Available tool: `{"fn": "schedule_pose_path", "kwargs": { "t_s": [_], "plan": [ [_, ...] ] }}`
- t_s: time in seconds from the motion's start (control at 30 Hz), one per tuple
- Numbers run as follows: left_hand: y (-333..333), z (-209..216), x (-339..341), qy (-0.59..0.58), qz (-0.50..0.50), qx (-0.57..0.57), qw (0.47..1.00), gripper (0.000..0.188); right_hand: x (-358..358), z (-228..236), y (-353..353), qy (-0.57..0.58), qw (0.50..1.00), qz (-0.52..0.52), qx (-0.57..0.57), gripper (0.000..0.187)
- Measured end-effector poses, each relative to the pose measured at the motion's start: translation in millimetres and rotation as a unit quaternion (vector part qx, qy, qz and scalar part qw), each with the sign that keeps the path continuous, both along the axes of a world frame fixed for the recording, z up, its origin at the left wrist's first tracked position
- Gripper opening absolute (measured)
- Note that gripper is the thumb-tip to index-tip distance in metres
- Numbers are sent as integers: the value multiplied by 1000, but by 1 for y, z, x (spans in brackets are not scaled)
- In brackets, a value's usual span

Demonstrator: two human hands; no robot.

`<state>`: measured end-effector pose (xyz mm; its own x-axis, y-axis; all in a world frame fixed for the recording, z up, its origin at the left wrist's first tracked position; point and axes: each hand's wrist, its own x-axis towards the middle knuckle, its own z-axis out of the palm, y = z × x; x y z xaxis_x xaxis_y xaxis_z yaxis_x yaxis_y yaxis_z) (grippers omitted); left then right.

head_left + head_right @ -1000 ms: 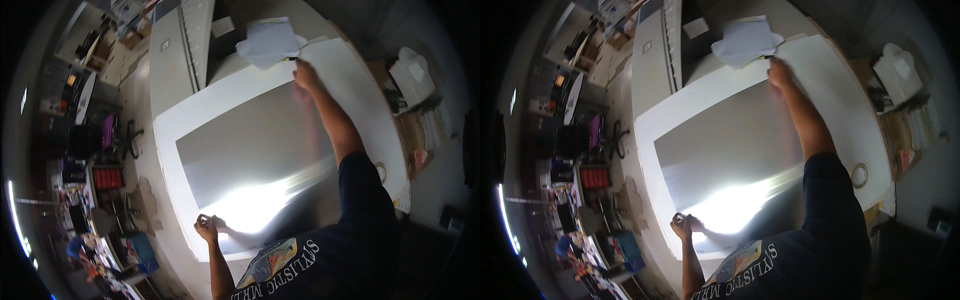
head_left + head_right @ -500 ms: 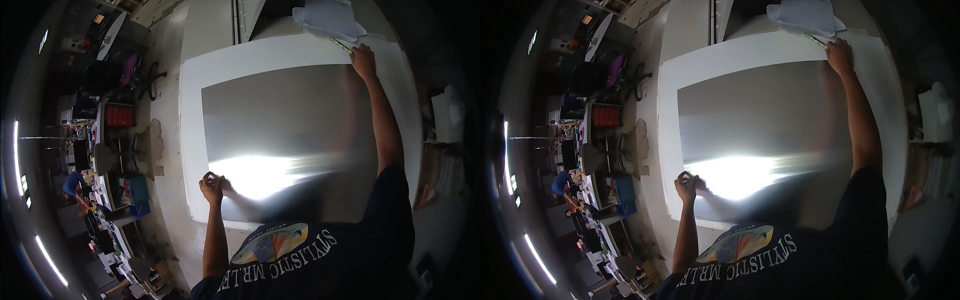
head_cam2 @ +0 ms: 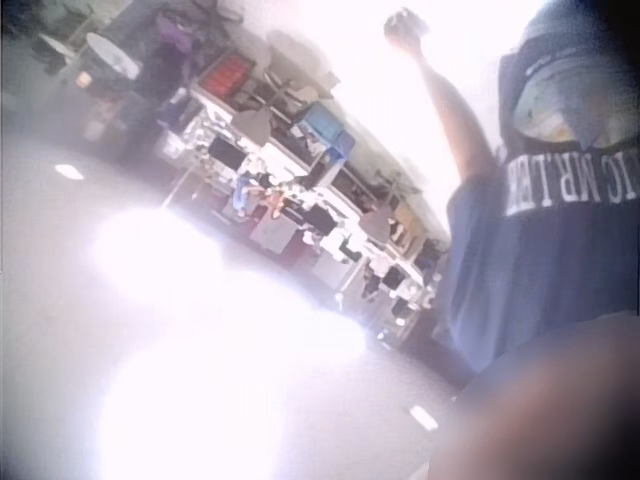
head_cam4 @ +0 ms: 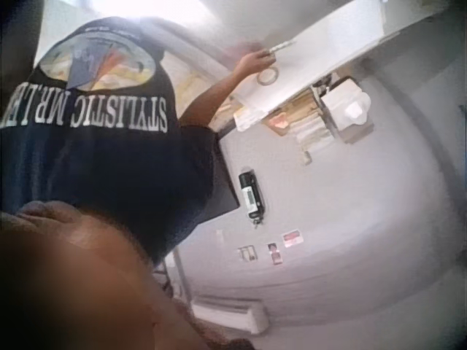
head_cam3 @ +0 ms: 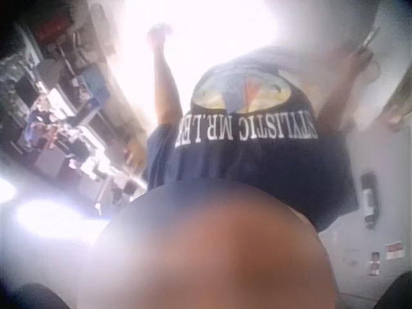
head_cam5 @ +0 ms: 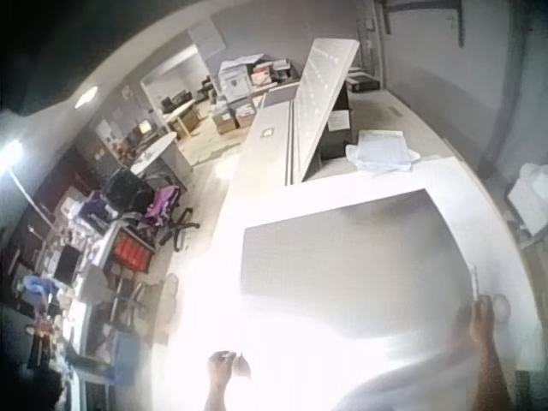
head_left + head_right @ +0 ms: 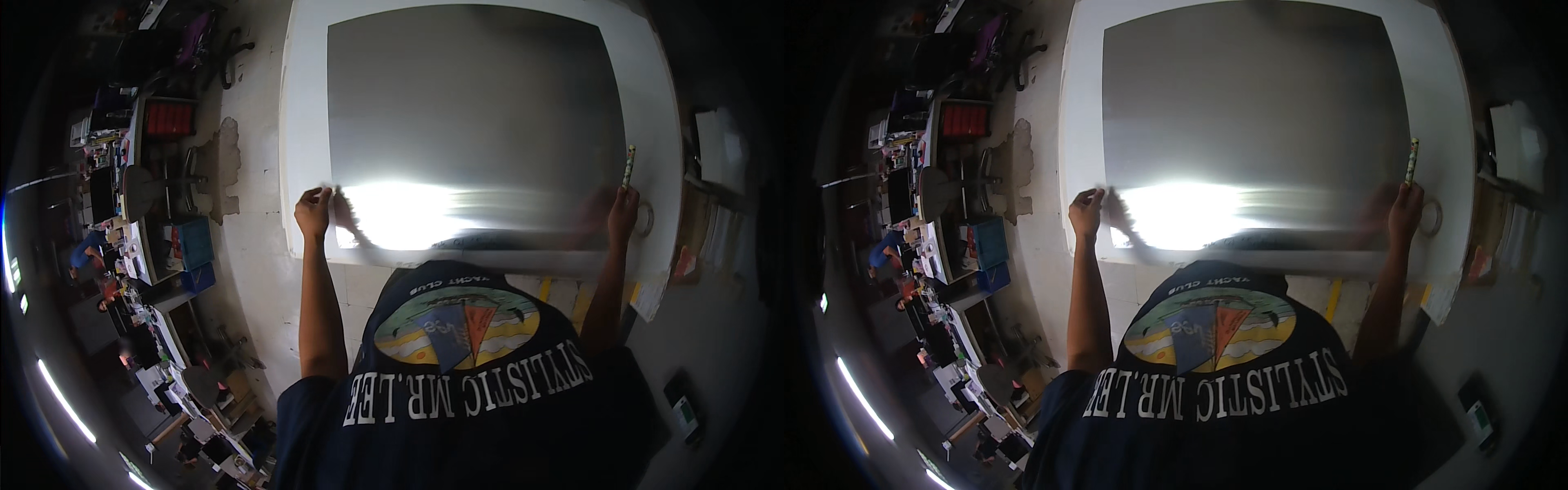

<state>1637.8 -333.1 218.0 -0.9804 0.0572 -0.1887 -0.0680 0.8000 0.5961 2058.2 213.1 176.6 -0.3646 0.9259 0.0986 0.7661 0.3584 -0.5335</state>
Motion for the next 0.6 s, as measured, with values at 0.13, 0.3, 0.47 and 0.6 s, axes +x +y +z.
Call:
{"fn": "schedule_pose_path", "kwargs": {
  "t_s": [0.13, 0.3, 0.47, 0.6],
  "plan": [
    [-33, 4, 44, 32, -48, -42, 997, 38, 43, -18, -4, -14, 999, 36, 22, 34],
    [-27, 0, 88, 71, -40, -15, 997, 42, 82, -36, -5, -106, 990, -13, 95, 32],
    [-11, 0, 97, 51, 19, -26, 998, 43, 67, -10, -18, -46, 997, -50, 28, 32],
    [-15, -6, 89, 36, 40, 16, 998, 44, 57, 7, -19, -45, 996, -67, -33, 32]
  ]
}}
